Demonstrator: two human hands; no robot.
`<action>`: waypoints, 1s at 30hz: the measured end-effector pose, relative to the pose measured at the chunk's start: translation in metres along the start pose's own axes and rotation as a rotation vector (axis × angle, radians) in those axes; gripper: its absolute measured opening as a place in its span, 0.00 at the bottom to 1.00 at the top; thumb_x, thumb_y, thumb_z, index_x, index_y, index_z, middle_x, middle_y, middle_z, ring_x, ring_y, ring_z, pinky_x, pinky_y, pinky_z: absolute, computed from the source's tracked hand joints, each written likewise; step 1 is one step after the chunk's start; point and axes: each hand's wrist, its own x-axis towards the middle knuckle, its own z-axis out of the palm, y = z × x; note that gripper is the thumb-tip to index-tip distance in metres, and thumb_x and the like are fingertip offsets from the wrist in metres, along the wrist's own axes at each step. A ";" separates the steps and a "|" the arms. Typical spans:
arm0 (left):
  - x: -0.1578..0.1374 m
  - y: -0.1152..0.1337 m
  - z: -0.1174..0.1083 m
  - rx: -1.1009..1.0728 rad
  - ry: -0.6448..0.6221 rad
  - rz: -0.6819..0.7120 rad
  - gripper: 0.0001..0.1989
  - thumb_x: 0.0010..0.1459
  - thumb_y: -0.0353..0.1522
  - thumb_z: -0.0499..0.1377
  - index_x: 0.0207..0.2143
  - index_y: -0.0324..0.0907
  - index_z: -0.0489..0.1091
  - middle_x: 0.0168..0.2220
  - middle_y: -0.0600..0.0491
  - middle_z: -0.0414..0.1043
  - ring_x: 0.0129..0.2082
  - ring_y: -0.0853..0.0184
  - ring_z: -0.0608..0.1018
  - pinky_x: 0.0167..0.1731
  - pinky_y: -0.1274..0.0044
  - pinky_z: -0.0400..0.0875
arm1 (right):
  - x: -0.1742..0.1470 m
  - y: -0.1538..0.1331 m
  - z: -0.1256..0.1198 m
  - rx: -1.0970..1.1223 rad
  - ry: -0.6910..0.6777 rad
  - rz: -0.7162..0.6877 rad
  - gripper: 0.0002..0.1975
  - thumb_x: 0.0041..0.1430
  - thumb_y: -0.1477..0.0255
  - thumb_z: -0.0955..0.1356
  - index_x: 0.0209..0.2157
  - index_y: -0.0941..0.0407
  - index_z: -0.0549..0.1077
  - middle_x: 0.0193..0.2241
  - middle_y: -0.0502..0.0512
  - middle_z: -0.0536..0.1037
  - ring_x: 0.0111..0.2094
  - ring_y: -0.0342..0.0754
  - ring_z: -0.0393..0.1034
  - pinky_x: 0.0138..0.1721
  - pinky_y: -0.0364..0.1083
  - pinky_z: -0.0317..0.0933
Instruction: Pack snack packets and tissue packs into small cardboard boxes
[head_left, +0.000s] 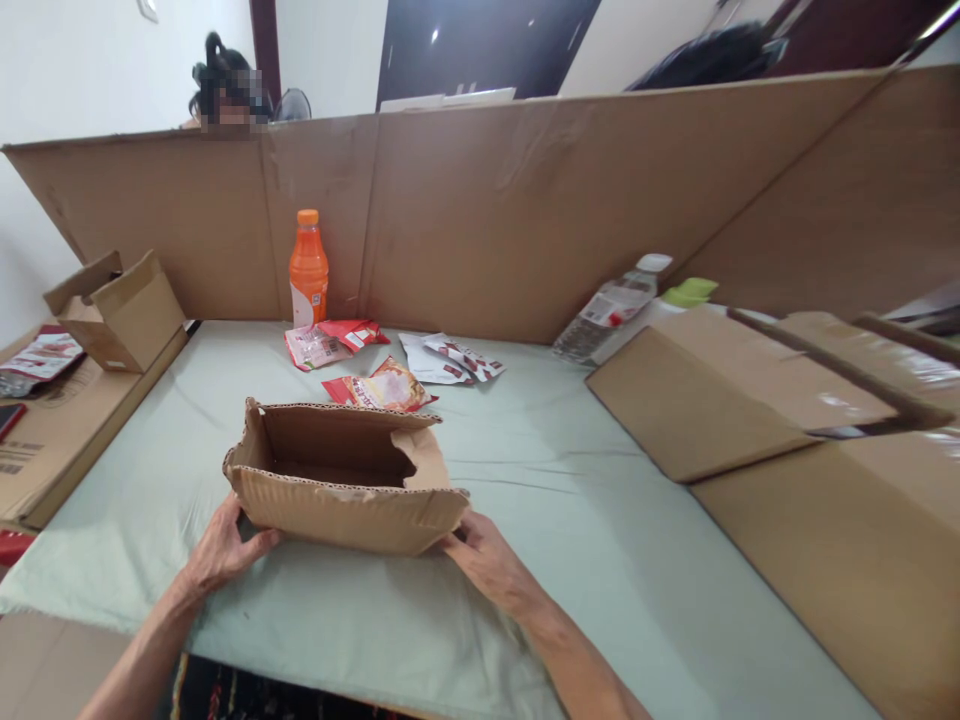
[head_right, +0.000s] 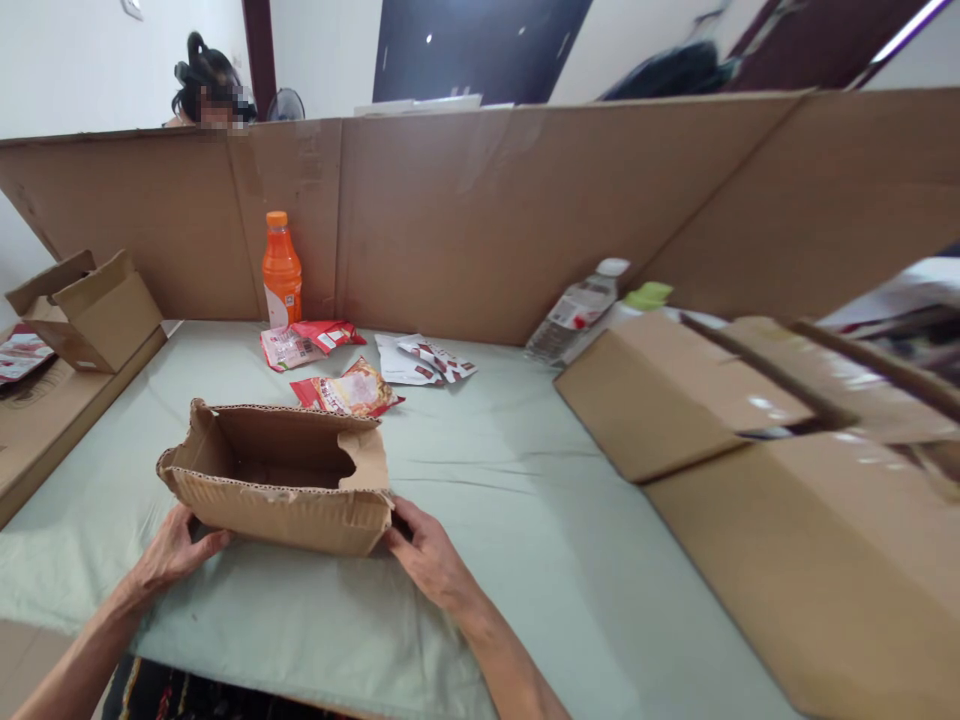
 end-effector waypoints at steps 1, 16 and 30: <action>0.000 0.000 0.000 -0.001 0.006 -0.001 0.21 0.50 0.48 0.62 0.38 0.41 0.74 0.42 0.43 0.82 0.43 0.48 0.82 0.46 0.61 0.79 | 0.000 0.000 0.000 0.002 -0.004 0.001 0.21 0.61 0.52 0.69 0.42 0.54 0.83 0.43 0.59 0.86 0.46 0.60 0.80 0.48 0.54 0.74; -0.001 0.002 -0.002 -0.019 0.063 -0.020 0.23 0.49 0.51 0.60 0.36 0.42 0.74 0.39 0.45 0.82 0.40 0.49 0.82 0.42 0.63 0.80 | 0.003 0.003 0.003 -0.002 -0.034 0.010 0.20 0.60 0.54 0.69 0.43 0.54 0.82 0.45 0.59 0.86 0.49 0.60 0.79 0.53 0.55 0.72; -0.002 0.004 -0.007 -0.004 0.084 -0.030 0.22 0.49 0.49 0.59 0.37 0.40 0.74 0.39 0.43 0.82 0.40 0.47 0.82 0.42 0.61 0.80 | 0.006 -0.009 0.001 -0.028 -0.110 -0.015 0.19 0.61 0.55 0.70 0.43 0.54 0.84 0.42 0.59 0.85 0.46 0.59 0.79 0.51 0.54 0.72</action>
